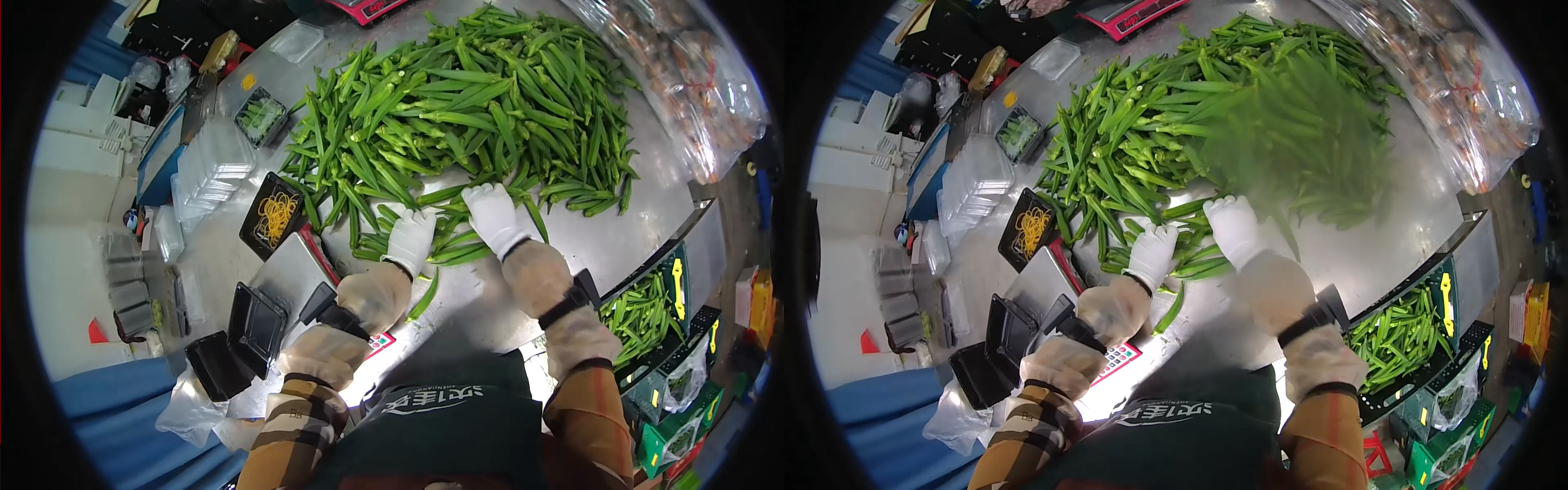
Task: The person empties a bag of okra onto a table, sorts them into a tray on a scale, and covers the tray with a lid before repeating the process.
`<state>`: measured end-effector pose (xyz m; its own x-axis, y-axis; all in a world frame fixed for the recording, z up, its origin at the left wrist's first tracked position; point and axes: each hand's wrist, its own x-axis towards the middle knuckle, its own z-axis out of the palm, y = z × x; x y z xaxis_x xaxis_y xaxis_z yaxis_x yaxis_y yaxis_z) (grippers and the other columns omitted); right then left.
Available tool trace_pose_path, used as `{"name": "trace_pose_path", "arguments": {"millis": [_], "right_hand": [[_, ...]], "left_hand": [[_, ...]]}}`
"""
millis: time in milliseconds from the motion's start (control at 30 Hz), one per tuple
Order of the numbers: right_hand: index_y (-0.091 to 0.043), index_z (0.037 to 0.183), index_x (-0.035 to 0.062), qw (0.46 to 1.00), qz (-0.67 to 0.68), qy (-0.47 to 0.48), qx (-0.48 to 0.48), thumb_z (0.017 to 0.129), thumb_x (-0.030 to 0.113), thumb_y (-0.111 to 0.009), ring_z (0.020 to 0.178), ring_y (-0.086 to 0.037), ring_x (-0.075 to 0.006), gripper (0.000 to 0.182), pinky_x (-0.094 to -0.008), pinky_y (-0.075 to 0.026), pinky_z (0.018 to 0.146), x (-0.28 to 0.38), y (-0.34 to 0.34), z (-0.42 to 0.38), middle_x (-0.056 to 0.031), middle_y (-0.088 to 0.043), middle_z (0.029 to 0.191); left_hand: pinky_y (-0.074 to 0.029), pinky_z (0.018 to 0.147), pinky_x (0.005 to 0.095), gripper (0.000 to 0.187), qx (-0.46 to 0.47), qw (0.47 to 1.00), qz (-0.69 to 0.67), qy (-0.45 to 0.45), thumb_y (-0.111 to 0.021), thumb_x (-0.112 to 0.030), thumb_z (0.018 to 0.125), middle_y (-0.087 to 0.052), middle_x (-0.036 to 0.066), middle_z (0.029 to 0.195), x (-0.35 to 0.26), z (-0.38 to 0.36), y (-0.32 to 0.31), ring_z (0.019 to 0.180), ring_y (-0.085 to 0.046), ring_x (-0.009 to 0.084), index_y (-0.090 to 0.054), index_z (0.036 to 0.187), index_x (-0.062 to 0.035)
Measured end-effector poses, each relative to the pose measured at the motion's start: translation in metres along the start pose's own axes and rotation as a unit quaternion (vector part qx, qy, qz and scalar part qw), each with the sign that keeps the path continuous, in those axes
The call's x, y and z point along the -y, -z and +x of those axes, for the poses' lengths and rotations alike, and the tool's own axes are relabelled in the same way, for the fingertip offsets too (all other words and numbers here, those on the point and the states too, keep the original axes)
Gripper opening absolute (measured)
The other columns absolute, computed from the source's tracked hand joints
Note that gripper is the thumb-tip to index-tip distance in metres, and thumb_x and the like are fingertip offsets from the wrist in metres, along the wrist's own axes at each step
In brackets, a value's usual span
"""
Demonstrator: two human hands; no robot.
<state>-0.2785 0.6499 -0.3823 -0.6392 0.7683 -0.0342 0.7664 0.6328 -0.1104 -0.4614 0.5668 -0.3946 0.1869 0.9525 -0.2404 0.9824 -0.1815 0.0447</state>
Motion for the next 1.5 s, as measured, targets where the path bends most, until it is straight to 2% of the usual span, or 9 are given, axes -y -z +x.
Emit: {"name": "trace_pose_path", "arguments": {"millis": [133, 333, 633, 767, 967, 1100, 1200, 1233, 1500], "right_hand": [[-0.062, 0.099, 0.0098, 1.000, 0.017, -0.023, 0.011, 0.066, 0.021, -0.076, 0.089, -0.064, -0.0265, 0.037, -0.0398, -0.046, 0.081, -0.018, 0.003, 0.004, -0.0089, -0.067, 0.089], [-0.066, 0.094, 0.0111, 0.997, 0.081, -0.019, 0.007, 0.067, 0.031, -0.073, 0.079, -0.064, -0.0281, 0.034, -0.0432, -0.045, 0.083, -0.013, 0.061, -0.050, -0.0086, -0.067, 0.079], [-0.061, 0.113, 0.0056, 0.987, -0.036, 0.134, -0.080, 0.071, 0.031, -0.073, 0.105, -0.056, -0.0271, 0.050, -0.0411, -0.045, 0.084, 0.025, -0.022, -0.071, -0.0074, -0.062, 0.113], [-0.059, 0.118, 0.0054, 0.989, -0.100, 0.056, 0.093, 0.069, 0.033, -0.075, 0.107, -0.056, -0.0256, 0.059, -0.0397, -0.043, 0.089, 0.042, -0.021, -0.077, -0.0097, -0.061, 0.111], [-0.059, 0.116, 0.0015, 0.977, 0.202, -0.025, 0.057, 0.071, 0.020, -0.074, 0.095, -0.063, -0.0288, 0.051, -0.0395, -0.049, 0.084, 0.037, 0.000, -0.076, -0.0129, -0.066, 0.102], [-0.055, 0.125, -0.0030, 0.667, 0.708, -0.183, 0.143, 0.082, 0.010, -0.064, 0.101, -0.065, -0.0280, 0.045, -0.0384, -0.052, 0.090, 0.026, 0.024, -0.094, -0.0168, -0.066, 0.110], [-0.047, 0.134, -0.0063, 0.380, 0.881, -0.221, 0.176, 0.089, 0.005, -0.058, 0.104, -0.066, -0.0294, 0.048, -0.0392, -0.055, 0.094, 0.033, 0.046, -0.108, -0.0203, -0.063, 0.117], [-0.046, 0.134, -0.0055, 0.353, 0.895, -0.213, 0.173, 0.089, 0.005, -0.058, 0.105, -0.065, -0.0288, 0.048, -0.0394, -0.053, 0.095, 0.038, 0.051, -0.111, -0.0195, -0.062, 0.119], [-0.034, 0.143, 0.0004, 0.324, 0.910, -0.177, 0.190, 0.086, -0.001, -0.050, 0.111, -0.060, -0.0285, 0.059, -0.0479, -0.053, 0.095, 0.062, 0.069, -0.143, -0.0151, -0.053, 0.130]], "left_hand": [[-0.051, 0.078, 0.0447, 0.050, -0.050, 0.969, -0.211, 0.117, -0.075, -0.010, 0.072, -0.061, 0.017, 0.098, 0.021, -0.013, 0.042, 0.094, -0.062, 0.0376, -0.046, 0.112, -0.0128], [-0.051, 0.075, 0.0436, 0.029, -0.055, 0.937, -0.344, 0.028, -0.064, -0.004, 0.076, -0.064, 0.017, 0.091, 0.087, -0.039, 0.076, 0.086, -0.064, 0.0350, -0.063, 0.105, -0.0103], [-0.049, 0.087, 0.0407, 0.016, 0.006, 0.986, 0.089, -0.141, -0.054, -0.014, 0.084, -0.059, 0.011, 0.103, 0.059, -0.057, 0.017, 0.105, -0.058, 0.0304, -0.062, 0.098, -0.0118], [-0.047, 0.088, 0.0376, 0.015, -0.021, 0.966, 0.167, -0.197, -0.053, -0.017, 0.084, -0.058, 0.010, 0.094, 0.054, -0.066, -0.002, 0.099, -0.058, 0.0301, -0.059, 0.095, -0.0095], [-0.052, 0.066, 0.0433, 0.022, 0.050, 0.985, 0.088, -0.137, -0.052, -0.007, 0.084, -0.059, 0.014, 0.086, 0.055, -0.057, -0.008, 0.079, -0.064, 0.0325, -0.053, 0.106, -0.0058], [-0.054, 0.077, 0.0369, 0.045, 0.049, 0.956, -0.287, 0.040, -0.066, -0.006, 0.079, -0.067, 0.016, 0.098, 0.034, -0.056, 0.046, 0.086, -0.067, 0.0304, -0.048, 0.121, -0.0011], [-0.053, 0.089, 0.0346, 0.058, 0.175, 0.593, -0.782, 0.082, -0.070, -0.004, 0.082, -0.063, 0.013, 0.114, 0.024, -0.058, 0.049, 0.101, -0.064, 0.0224, -0.044, 0.134, 0.0002], [-0.052, 0.091, 0.0338, 0.058, 0.293, 0.454, -0.832, 0.127, -0.070, -0.005, 0.083, -0.062, 0.012, 0.117, 0.019, -0.064, 0.063, 0.104, -0.063, 0.0213, -0.045, 0.135, -0.0008], [-0.045, 0.102, 0.0414, 0.055, 0.251, 0.434, -0.862, 0.074, -0.063, -0.013, 0.090, -0.056, 0.013, 0.131, 0.001, -0.123, 0.080, 0.119, -0.056, 0.0239, -0.043, 0.140, -0.0040]]}}
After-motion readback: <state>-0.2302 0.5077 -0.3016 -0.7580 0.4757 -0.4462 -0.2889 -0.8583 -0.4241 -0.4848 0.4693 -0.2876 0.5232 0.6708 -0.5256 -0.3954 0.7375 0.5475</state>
